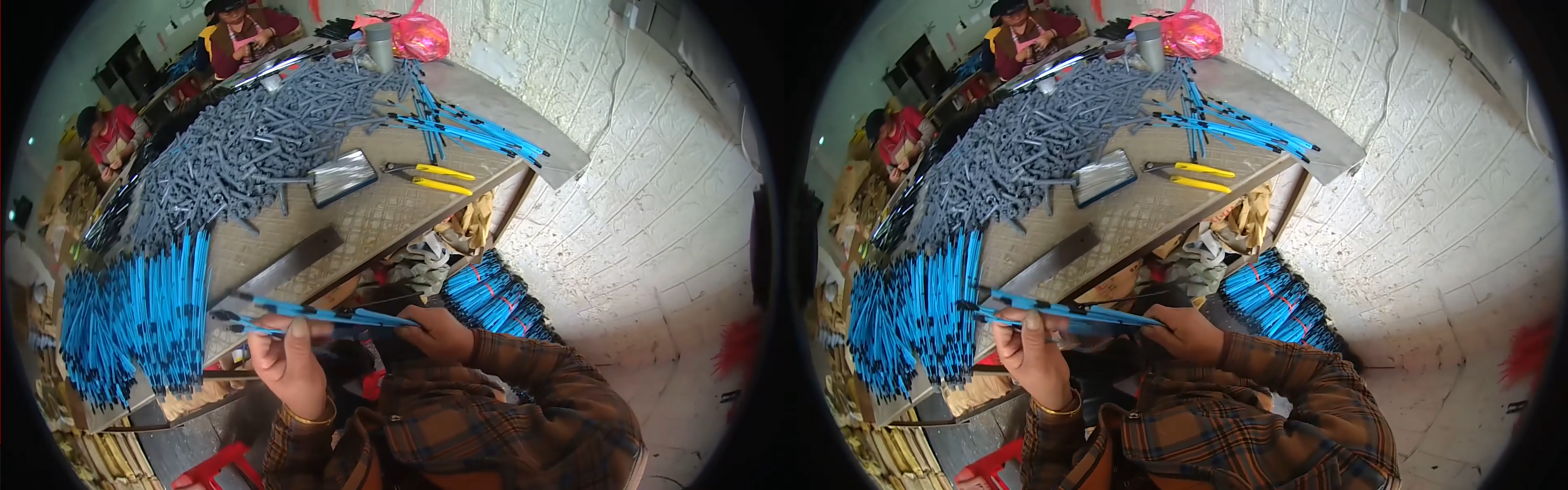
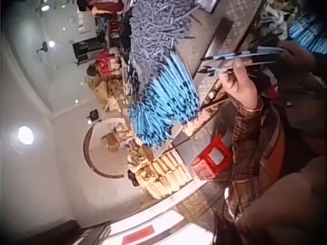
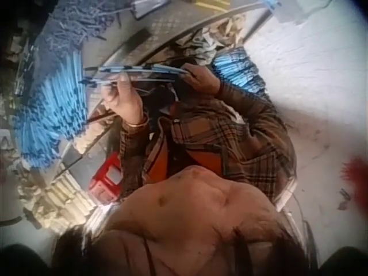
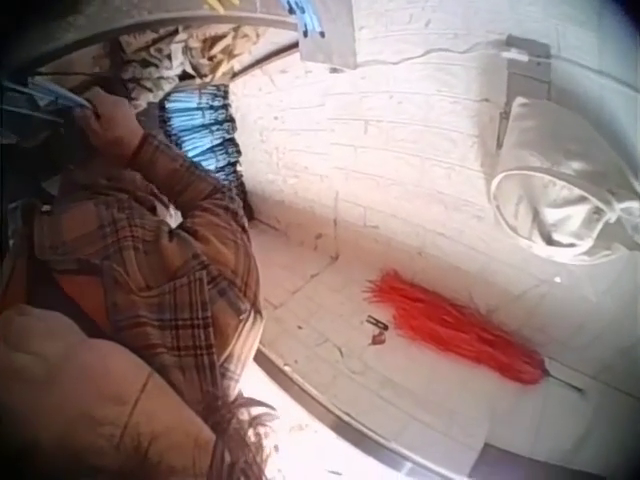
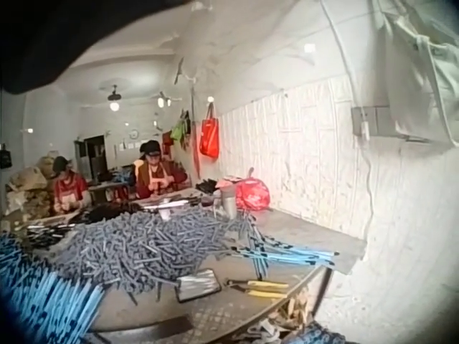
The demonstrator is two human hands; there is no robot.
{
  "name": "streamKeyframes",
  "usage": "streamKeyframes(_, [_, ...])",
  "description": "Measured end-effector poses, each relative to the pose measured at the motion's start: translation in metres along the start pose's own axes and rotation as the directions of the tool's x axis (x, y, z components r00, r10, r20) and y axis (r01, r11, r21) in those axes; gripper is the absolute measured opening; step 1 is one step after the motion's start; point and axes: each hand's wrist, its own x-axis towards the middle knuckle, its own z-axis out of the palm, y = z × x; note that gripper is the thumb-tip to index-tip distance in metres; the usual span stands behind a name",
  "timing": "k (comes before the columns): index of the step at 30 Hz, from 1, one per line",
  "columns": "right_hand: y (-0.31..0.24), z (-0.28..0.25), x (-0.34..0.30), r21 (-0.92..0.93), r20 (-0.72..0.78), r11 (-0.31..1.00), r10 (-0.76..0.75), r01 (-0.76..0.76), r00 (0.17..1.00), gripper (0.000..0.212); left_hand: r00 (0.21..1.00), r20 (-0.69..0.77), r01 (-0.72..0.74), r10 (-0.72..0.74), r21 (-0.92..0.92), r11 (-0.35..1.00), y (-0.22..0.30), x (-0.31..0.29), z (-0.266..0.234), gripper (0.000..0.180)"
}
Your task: The person threads umbrella ribs together with a thin wire, fits them into a plastic hub, and tightens the wire using pliers. The person then checks the assembled umbrella frame and threads another set of ribs with wire.
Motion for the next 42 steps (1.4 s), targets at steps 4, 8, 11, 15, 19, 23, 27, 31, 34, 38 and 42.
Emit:
streamKeyframes(4, [0.009, -0.067, 0.026, -0.242, 0.155, 0.958, -0.122, 0.157, 0.980, 0.033, 0.959, 0.103, 0.283, -0.264, -0.386, 0.878, 0.018, 0.004, 0.005, 0.017])
streamKeyframes(8, [0.048, -0.206, 0.090, -0.758, -0.375, 0.652, -0.412, -0.019, 0.831, 0.018, 0.858, 0.268, 0.512, -0.438, -0.505, 0.695, 0.026, 0.003, -0.001, 0.017])
streamKeyframes(11, [0.072, -0.266, 0.114, -0.904, -0.428, 0.171, -0.351, -0.392, 0.833, 0.019, 0.806, 0.422, 0.590, -0.416, -0.513, 0.623, 0.014, 0.002, -0.017, 0.019])
streamKeyframes(15, [0.081, -0.287, 0.131, -0.849, -0.445, 0.411, -0.218, -0.331, 0.869, 0.023, 0.692, 0.625, 0.699, -0.361, -0.455, 0.552, 0.006, 0.003, -0.030, 0.024])
streamKeyframes(19, [0.065, -0.276, 0.134, -0.759, -0.474, 0.597, -0.234, -0.259, 0.849, 0.024, 0.772, 0.367, 0.628, -0.519, -0.316, 0.711, 0.014, 0.010, -0.011, 0.029])
streamKeyframes(23, [0.026, -0.234, 0.128, -0.752, -0.444, 0.647, -0.356, -0.126, 0.822, 0.022, 0.785, 0.390, 0.617, -0.482, -0.421, 0.664, -0.001, 0.018, -0.015, 0.028])
streamKeyframes(27, [-0.016, -0.169, 0.104, -0.687, -0.348, 0.721, -0.434, 0.089, 0.831, 0.016, 0.881, 0.081, 0.464, -0.466, -0.335, 0.820, -0.006, 0.043, 0.024, 0.025])
streamKeyframes(31, [-0.039, -0.094, 0.074, -0.618, -0.091, 0.637, -0.641, 0.462, 0.762, 0.015, 0.965, -0.153, 0.173, -0.212, -0.237, 0.956, -0.036, 0.074, 0.043, 0.019])
streamKeyframes(34, [-0.039, -0.062, 0.057, -0.582, 0.035, 0.565, -0.701, 0.585, 0.712, 0.015, 0.968, -0.247, -0.002, -0.039, -0.164, 0.986, -0.046, 0.079, 0.042, 0.017])
streamKeyframes(38, [-0.037, -0.055, 0.047, -0.608, 0.156, 0.500, -0.687, 0.617, 0.710, 0.016, 0.958, -0.286, -0.033, -0.009, -0.140, 0.990, -0.047, 0.077, 0.040, 0.015])
streamKeyframes(42, [-0.037, -0.062, 0.042, -0.665, 0.225, 0.429, -0.665, 0.612, 0.712, 0.019, 0.954, -0.287, 0.039, -0.089, -0.174, 0.984, -0.034, 0.074, 0.038, 0.014])
